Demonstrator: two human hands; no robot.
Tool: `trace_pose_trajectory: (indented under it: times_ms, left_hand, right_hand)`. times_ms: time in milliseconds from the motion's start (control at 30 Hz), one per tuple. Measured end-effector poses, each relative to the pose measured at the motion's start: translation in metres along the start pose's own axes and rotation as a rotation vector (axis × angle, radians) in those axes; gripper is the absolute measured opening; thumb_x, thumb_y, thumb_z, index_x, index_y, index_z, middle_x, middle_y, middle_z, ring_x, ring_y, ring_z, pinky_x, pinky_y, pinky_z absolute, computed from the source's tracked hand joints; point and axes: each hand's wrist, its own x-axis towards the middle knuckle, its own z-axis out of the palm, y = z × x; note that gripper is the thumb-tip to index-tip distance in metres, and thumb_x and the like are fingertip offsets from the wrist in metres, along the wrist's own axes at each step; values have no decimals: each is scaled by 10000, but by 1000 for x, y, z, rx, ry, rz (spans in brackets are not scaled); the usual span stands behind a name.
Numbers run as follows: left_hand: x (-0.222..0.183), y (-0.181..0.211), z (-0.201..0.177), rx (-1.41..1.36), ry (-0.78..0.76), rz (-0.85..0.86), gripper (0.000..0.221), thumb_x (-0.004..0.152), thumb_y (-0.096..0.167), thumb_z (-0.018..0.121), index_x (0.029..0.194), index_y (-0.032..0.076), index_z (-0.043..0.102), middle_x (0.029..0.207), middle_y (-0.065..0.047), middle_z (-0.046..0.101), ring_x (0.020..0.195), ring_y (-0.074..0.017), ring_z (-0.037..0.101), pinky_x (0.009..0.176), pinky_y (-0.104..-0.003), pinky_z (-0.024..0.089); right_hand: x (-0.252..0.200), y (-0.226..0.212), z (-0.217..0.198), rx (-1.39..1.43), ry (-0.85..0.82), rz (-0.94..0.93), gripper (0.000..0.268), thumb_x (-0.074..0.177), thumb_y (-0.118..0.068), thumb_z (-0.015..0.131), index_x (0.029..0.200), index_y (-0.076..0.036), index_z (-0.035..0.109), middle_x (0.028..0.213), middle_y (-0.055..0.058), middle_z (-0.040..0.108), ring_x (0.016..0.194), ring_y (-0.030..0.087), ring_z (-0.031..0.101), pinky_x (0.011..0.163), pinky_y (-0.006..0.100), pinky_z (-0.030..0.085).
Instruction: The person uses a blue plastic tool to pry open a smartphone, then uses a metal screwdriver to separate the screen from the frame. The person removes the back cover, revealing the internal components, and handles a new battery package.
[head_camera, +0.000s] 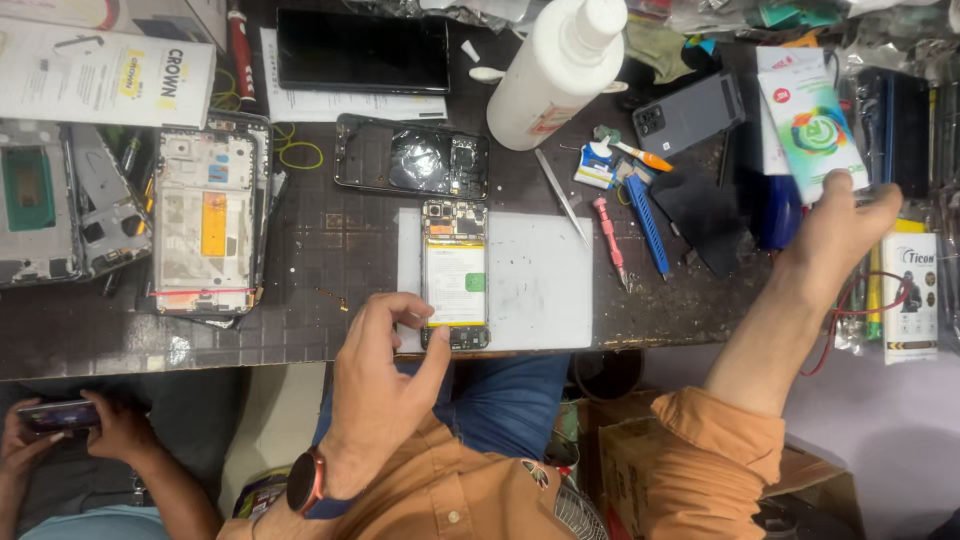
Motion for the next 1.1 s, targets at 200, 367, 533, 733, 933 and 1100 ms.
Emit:
trace_pose_trajectory:
  times_ms: [200,367,533,733,933,1100]
  left_hand:
    - [10,6,10,303,48,67,520,827,280,781,1197,-9,558,1130,-157,622,1019,-324,619,838,-432,517]
    - [23,18,33,527,56,66,865,744,460,838,1312,-89,487,1225,-219,572,1034,-379,550,858,-468,488]
    - [35,26,45,627,27,-38,1041,682,510,866,1375,-130,424,1205,-226,542,1030,-378,548,815,-471,493]
    - [47,24,44,570,11,-160,1034,581,416,918,1336,-106,442,1164,-222,542,1028,-389,563,848,-469,499]
    - [52,24,46,547,-18,-141,832,571,385,913,1176,-45,537,1086,-182,574,992,-363,585,836,-472,493]
    - [53,23,46,541,-49,-100,688,600,364,891,1067,-12,555,1030,-185,607,973,-376,601,819,-476,500]
  right_hand:
    - [-107,-82,21,-213,-54,-244,406,1026,20,592,1401,22,437,1383,167,341,1332,284,442,1174,440,439]
    - [-221,-147,48,-306,-199,-370,380,950,11,652,1305,-28,523,1246,107,438,1141,218,434,992,340,395]
    - [-289,-178,66,-268,-364,-307,337,852,-9,694,1166,-40,574,1251,134,460,1223,294,459,1037,399,384]
    - [-314,-175,69,-295,-463,-238,320,819,-19,715,1121,-39,612,1261,161,499,1172,333,458,1032,449,366]
    - [-314,-166,67,-237,-462,-231,278,846,-19,704,1106,-39,606,1237,152,537,1174,324,494,1034,438,394]
    - [-313,-167,69,-251,-473,-229,273,827,-18,707,1084,-34,616,1202,150,562,1139,333,501,1006,437,398]
